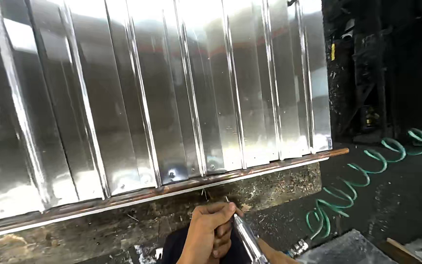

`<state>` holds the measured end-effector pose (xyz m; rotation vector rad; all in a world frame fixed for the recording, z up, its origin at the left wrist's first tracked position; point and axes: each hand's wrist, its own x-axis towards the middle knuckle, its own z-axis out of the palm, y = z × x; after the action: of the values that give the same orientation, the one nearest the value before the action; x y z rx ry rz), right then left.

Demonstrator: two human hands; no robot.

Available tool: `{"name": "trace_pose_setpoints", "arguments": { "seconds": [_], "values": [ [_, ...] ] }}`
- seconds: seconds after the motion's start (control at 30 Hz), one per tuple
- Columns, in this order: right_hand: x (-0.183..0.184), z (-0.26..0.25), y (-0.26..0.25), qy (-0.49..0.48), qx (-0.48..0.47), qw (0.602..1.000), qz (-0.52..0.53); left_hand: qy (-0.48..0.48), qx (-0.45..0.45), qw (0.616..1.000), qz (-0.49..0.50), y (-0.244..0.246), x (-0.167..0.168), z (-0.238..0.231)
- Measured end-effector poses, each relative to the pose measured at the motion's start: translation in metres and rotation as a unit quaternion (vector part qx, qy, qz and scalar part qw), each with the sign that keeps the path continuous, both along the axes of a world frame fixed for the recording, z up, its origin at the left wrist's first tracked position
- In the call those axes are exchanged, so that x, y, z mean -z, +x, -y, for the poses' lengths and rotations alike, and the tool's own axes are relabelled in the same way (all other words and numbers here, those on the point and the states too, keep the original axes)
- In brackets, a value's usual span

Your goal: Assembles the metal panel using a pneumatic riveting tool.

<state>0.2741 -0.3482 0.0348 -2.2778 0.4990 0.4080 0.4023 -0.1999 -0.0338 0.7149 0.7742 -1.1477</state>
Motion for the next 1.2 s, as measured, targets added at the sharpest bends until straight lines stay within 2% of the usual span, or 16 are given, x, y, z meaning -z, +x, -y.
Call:
{"name": "trace_pose_setpoints", "arguments": {
  "seconds": [0.1,0.17,0.23,0.37,0.5,0.7,0.83,0.97,1.07,1.13,1.2],
  "values": [
    [0.013,0.000,0.028,-0.025,0.001,0.999,-0.047,0.064,0.075,0.992,0.075,0.016,0.025,0.000],
    [0.027,0.003,0.047,-0.035,-0.003,0.996,-0.086,0.064,0.122,0.986,0.089,0.023,0.046,-0.002],
    [0.047,0.007,0.063,-0.054,-0.009,0.993,-0.104,0.071,0.144,0.981,0.114,0.030,0.065,-0.005],
    [0.071,0.007,0.081,-0.078,-0.029,0.988,-0.127,0.158,0.177,0.947,0.216,0.045,0.081,-0.032],
    [0.071,0.010,0.091,-0.060,-0.028,0.987,-0.145,0.211,0.119,0.941,0.235,0.074,0.079,-0.075],
    [0.056,0.002,0.126,-0.089,-0.053,0.973,-0.206,0.200,0.014,0.956,0.214,0.116,0.067,-0.111],
    [0.045,0.002,0.139,-0.123,-0.076,0.956,-0.255,0.182,0.000,0.961,0.208,0.126,0.060,-0.129],
    [0.051,0.001,0.145,-0.122,-0.090,0.951,-0.270,0.184,-0.019,0.965,0.186,0.122,0.068,-0.141],
    [0.048,-0.001,0.172,-0.127,-0.160,0.925,-0.322,0.178,-0.016,0.966,0.186,0.121,0.071,-0.146],
    [0.049,-0.003,0.180,-0.112,-0.183,0.925,-0.313,0.178,-0.014,0.966,0.187,0.117,0.070,-0.145],
    [0.055,-0.009,0.176,-0.112,-0.184,0.941,-0.262,0.172,-0.011,0.966,0.190,0.114,0.069,-0.139]
  ]
}}
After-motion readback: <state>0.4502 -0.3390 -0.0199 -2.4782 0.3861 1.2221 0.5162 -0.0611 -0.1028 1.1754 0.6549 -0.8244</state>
